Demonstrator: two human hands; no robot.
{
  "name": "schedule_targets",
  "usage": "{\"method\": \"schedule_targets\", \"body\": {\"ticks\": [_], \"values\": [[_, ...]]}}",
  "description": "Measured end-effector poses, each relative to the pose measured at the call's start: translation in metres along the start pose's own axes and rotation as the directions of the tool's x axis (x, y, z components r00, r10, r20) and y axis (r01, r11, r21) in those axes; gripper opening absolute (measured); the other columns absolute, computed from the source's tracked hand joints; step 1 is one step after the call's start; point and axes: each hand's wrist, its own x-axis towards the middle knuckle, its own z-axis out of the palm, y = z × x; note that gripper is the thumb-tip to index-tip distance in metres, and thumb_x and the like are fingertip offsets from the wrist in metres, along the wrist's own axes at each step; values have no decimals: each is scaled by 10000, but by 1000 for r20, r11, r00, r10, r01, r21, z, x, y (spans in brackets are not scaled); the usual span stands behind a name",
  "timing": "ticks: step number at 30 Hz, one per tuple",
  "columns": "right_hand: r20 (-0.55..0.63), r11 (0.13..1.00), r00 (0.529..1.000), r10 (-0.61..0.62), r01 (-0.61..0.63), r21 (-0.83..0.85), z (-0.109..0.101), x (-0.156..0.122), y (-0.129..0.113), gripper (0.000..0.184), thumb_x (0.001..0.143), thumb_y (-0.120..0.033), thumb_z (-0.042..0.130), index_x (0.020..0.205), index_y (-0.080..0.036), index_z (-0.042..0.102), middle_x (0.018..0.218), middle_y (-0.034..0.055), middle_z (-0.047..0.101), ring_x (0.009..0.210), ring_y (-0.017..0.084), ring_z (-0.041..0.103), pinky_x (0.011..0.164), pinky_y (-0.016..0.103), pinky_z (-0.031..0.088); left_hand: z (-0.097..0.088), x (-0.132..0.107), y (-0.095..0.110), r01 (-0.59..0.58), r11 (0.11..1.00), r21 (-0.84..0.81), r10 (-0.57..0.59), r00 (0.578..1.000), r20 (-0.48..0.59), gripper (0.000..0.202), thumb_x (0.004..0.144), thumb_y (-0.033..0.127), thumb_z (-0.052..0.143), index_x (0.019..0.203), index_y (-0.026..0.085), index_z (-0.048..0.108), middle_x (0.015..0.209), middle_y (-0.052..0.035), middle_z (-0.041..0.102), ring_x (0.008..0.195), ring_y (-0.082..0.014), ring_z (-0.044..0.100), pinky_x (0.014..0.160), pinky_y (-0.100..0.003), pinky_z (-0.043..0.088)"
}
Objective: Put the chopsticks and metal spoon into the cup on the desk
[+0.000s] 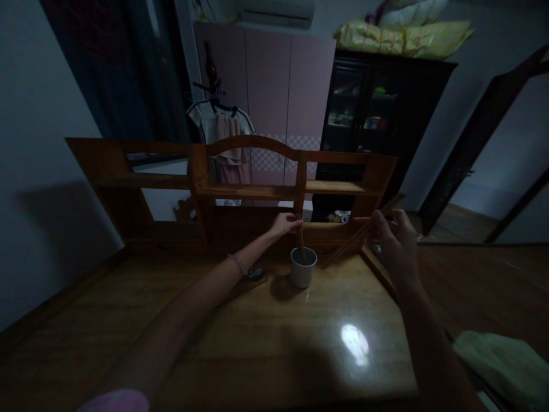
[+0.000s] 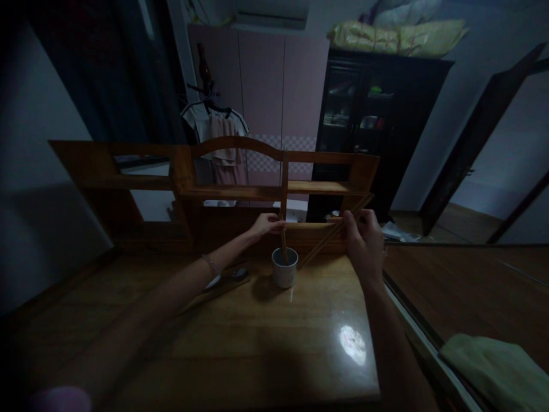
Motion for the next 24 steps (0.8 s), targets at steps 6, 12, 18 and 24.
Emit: {"method": "schedule_targets", "body": {"ticks": [6,12,18,24], "values": [[-38,970,996,-77,66,-233,37,19,36,363,896,-508,524,848,-156,451,687,13,564,598,148,565,539,226,397,0,1,-3,4,1000,15,-4,1000,11,342,718,247,750,881,47,525,892,-156,643,774,-232,657,690,-386,553],[93,938,994,-59,88,-336,69,5,70,324,912,-471,506,849,-153,501,706,6,573,637,139,563,577,226,354,-5,7,-10,-23,998,57,20,998,61,480,636,340,799,935,34,580,937,-165,639,822,-246,651,718,-391,553],[220,958,974,55,11,-287,86,-12,108,329,887,-487,520,863,-160,543,744,17,610,628,146,593,554,213,395,-4,5,-12,-32,998,63,28,998,55,607,549,436,819,936,34,581,933,-160,635,798,-248,651,728,-424,551],[275,958,948,159,-81,-275,92,-15,130,439,871,-555,506,744,-136,531,675,40,596,589,160,587,509,218,370,0,1,-12,-3,998,64,0,999,53,604,566,456,808,945,44,580,925,-151,639,788,-235,652,725,-412,554]]}}
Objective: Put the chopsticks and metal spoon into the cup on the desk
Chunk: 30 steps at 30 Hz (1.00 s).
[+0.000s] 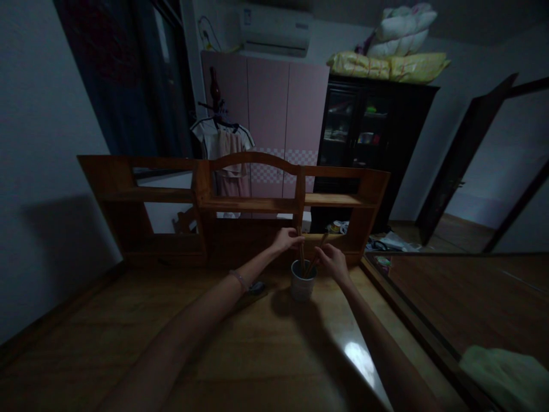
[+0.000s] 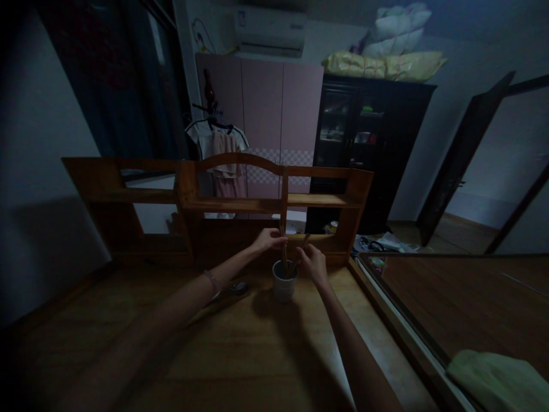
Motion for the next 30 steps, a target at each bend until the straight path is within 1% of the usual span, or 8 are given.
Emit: {"method": "schedule_targets", "body": {"ticks": [12,16,19,21,23,24,27,30], "values": [[93,993,995,44,-54,105,3,-5,13,485,832,-591,552,960,-128,618,860,60,641,750,179,625,618,244,463,-12,-12,6,144,983,113,-141,989,-32,620,656,464,768,1076,55,565,1038,-152,627,868,-208,639,728,-355,553],[-121,999,993,1,5,51,-22,-30,-13,418,874,-515,550,1093,-160,580,1007,57,619,897,180,593,782,288,453,-53,-51,20,71,978,198,-62,997,-50,583,751,550,659,1091,81,593,1105,-131,606,973,-187,608,794,-287,519],[-378,978,904,-199,157,-139,-36,-64,-54,259,918,-352,538,1107,-176,544,1048,51,578,934,171,543,856,311,396,-108,-101,23,67,941,331,-52,997,-54,513,740,512,681,1020,85,629,924,-111,643,825,-195,627,704,-275,500],[-242,906,881,-407,356,-230,-29,-85,-81,142,923,-237,525,1052,-185,553,959,30,563,850,140,528,794,276,399,-146,-136,17,132,796,590,-148,989,-21,421,792,491,617,1016,136,644,819,-67,642,744,-188,619,617,-252,462],[160,832,860,-485,510,-220,-4,-97,-101,113,945,-194,458,1016,-181,546,918,29,550,798,135,517,721,264,393,-174,-161,5,140,606,783,-151,987,-60,300,797,422,597,946,173,677,855,-39,644,738,-167,602,621,-233,420],[338,778,799,-498,583,-233,15,-100,-107,115,946,-182,442,989,-180,549,899,25,547,781,143,514,677,268,381,-183,-168,-4,139,552,822,-135,988,-76,259,786,384,600,923,180,680,860,-30,642,755,-161,599,630,-224,405],[652,588,600,-465,759,-280,77,-97,-107,251,906,-77,433,1108,-193,526,1078,16,557,890,154,534,650,268,390,-189,-174,-36,130,507,852,-134,988,-71,221,744,360,627,880,193,672,861,-13,638,796,-148,594,630,-204,385],[739,489,501,-451,831,-265,127,-90,-94,267,881,-37,438,1089,-146,564,1133,61,550,974,188,532,658,275,417,-182,-163,-69,174,475,862,-139,983,-122,312,710,416,658,892,163,647,875,-43,630,761,-166,581,571,-217,358]]}}
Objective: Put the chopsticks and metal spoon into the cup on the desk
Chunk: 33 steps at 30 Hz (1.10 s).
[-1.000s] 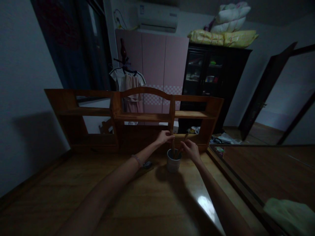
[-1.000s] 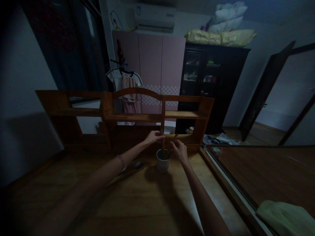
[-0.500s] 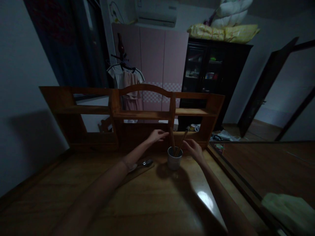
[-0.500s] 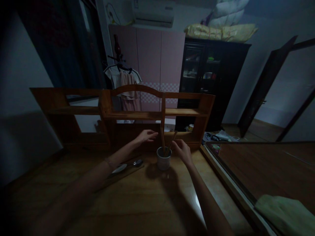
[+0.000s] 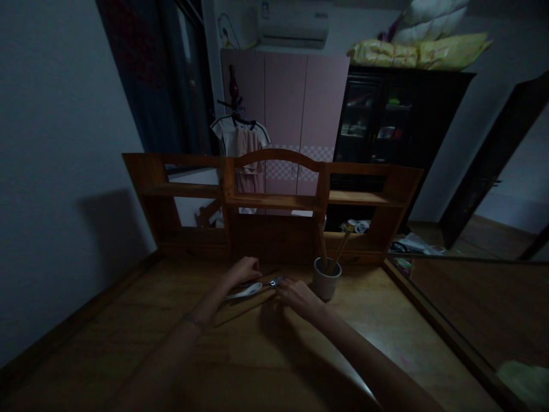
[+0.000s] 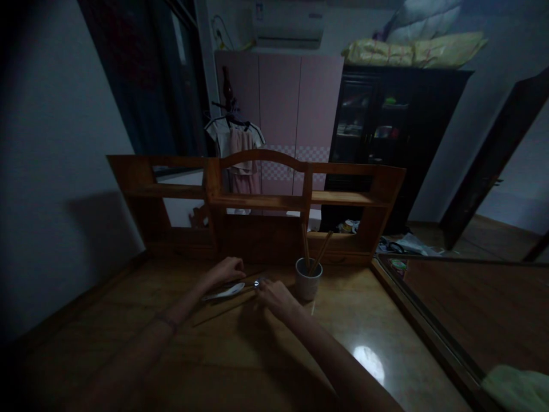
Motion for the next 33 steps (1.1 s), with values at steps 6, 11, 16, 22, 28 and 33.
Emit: {"method": "schedule_targets", "body": {"ticks": [6,11,16,22,28,33], "values": [[97,990,993,-71,82,-116,31,20,6,221,887,-132,504,1099,-121,565,1104,93,548,965,247,529,593,334,438,16,15,-3,3,999,41,-6,998,66,224,699,285,673,880,154,655,910,-43,640,784,-146,584,596,-192,380],[155,980,983,-101,125,-158,37,32,5,162,895,-223,547,1002,-113,599,1009,92,570,824,228,541,599,343,428,-1,9,5,1,983,181,-6,1000,29,174,772,222,569,891,120,642,876,-107,638,761,-221,607,570,-250,342],[202,976,970,-136,166,-141,38,44,5,83,859,-110,548,903,-112,618,953,98,594,845,228,547,600,311,403,-38,-7,17,-14,967,256,76,969,-234,203,893,241,460,1036,153,573,962,-94,630,881,-266,599,654,-307,353],[78,988,985,-157,157,4,-2,25,5,189,832,-156,593,1020,-137,592,923,71,595,903,220,539,705,317,412,-101,-90,76,-138,988,-70,74,818,-571,166,882,346,556,1003,268,638,1004,60,642,935,-133,597,822,-214,413],[-101,744,980,173,-63,665,-93,-15,-3,121,852,-327,637,930,-236,648,906,-39,610,800,74,570,696,174,424,-90,-173,125,-233,711,-663,-222,821,-526,282,778,423,673,962,219,615,1012,-17,653,950,-177,630,860,-264,519],[-164,419,908,386,-14,908,-145,-22,-6,182,817,-337,684,814,-157,663,857,21,624,823,108,592,742,192,445,-54,-177,161,-238,506,-829,-195,904,-379,268,815,342,658,972,128,623,1025,-73,650,969,-185,625,903,-295,504]]}}
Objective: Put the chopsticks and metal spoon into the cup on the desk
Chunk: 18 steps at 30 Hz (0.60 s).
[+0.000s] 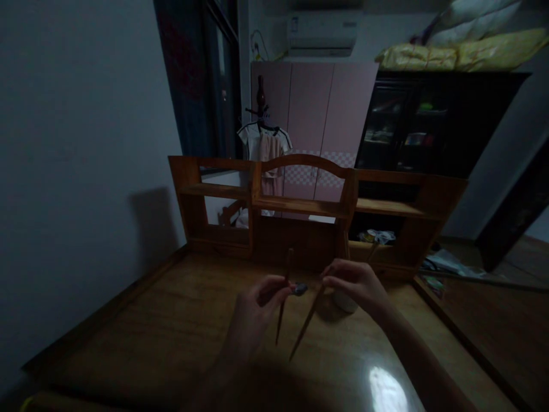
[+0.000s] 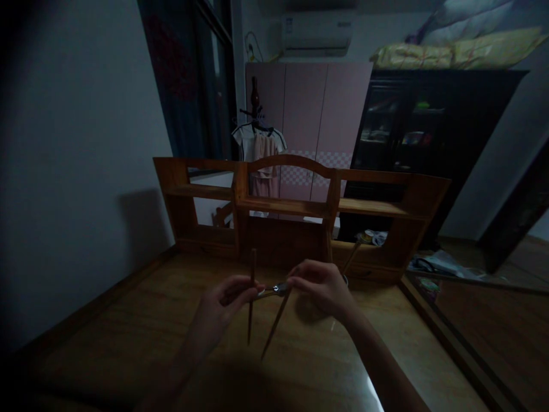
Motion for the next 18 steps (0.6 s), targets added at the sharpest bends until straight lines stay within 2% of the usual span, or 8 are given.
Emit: {"method": "schedule_targets", "body": {"ticks": [3,6,9,13,18], "values": [[-131,999,991,-40,39,-10,1,-1,-10,167,814,-316,688,805,-149,672,915,45,617,842,122,587,699,193,449,27,-6,-7,77,995,-63,-72,994,79,265,809,310,664,980,109,643,1014,-89,648,948,-195,626,874,-297,506],[-173,1000,985,-8,5,-21,4,-8,-15,168,814,-324,687,875,-168,700,920,50,623,808,122,594,643,184,456,42,-11,-17,49,994,-95,-39,994,102,258,825,312,651,999,122,657,1031,-84,640,971,-200,616,893,-305,493],[-164,1000,986,-3,2,-10,7,-15,-16,186,821,-324,680,898,-157,701,914,55,618,779,123,601,635,192,473,48,-14,-28,12,996,-89,-4,997,83,266,836,335,644,1026,151,666,1060,-59,633,1000,-188,605,924,-295,481],[-170,1000,985,5,-1,26,12,-22,-16,176,833,-312,667,873,-141,681,914,56,610,761,112,591,633,190,474,52,-14,-38,28,998,-63,-25,998,55,265,807,337,675,1002,157,676,1041,-48,641,969,-184,617,885,-276,499],[-159,995,987,27,-12,95,20,-29,-7,160,824,-286,675,835,-128,651,871,57,576,773,116,579,625,193,458,57,-18,-48,38,997,-74,-27,989,142,253,819,290,660,1023,142,671,1068,-62,636,990,-194,610,886,-269,493]]}}
